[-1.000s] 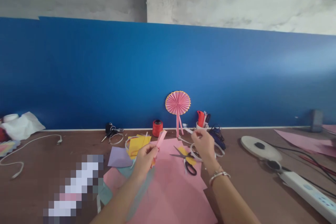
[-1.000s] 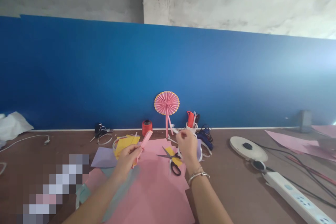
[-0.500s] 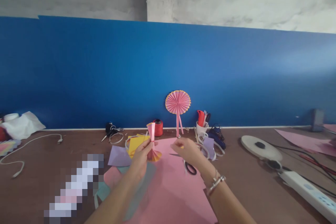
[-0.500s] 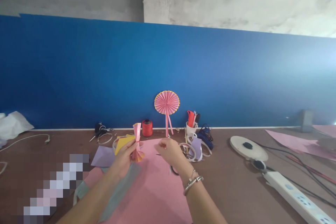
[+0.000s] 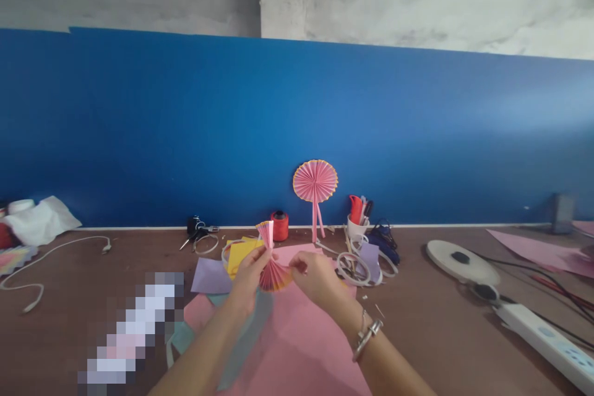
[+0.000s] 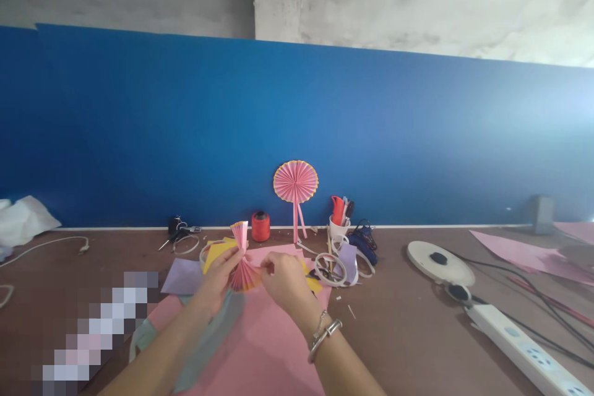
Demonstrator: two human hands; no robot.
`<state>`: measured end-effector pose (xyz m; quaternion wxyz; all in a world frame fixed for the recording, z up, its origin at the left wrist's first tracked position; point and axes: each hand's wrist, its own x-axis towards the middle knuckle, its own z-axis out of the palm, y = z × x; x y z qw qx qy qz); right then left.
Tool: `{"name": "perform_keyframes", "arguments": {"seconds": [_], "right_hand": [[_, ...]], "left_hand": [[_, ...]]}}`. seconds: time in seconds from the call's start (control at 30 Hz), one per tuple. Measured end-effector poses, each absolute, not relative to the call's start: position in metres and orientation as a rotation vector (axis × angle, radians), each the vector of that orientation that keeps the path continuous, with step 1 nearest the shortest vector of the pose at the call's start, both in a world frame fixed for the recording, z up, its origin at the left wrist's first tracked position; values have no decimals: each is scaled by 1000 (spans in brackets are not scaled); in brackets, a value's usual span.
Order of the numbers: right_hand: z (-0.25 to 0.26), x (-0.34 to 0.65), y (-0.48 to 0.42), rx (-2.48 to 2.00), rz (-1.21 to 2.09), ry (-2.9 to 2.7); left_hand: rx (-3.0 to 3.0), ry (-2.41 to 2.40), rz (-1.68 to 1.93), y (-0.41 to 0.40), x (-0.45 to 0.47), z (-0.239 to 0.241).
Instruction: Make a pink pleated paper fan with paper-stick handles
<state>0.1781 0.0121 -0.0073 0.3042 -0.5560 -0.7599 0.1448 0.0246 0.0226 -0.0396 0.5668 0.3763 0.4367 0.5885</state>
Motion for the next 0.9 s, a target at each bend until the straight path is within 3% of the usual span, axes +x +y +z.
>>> {"name": "perform_keyframes", "arguments": {"seconds": [0.23, 0.5, 0.73, 0.9], "right_hand": [[-5, 194, 20, -1334, 26, -2107], [-9, 198, 26, -1238, 156, -2086], [-6, 203, 25, -1172, 481, -2008], [-10, 201, 29, -1152, 405, -1804]], "left_hand": [[895, 957, 1135, 22, 17, -35], [928, 1017, 996, 24, 8, -37], [976, 932, 999, 27, 4, -42], [1023, 935, 977, 28, 5, -45]]}}
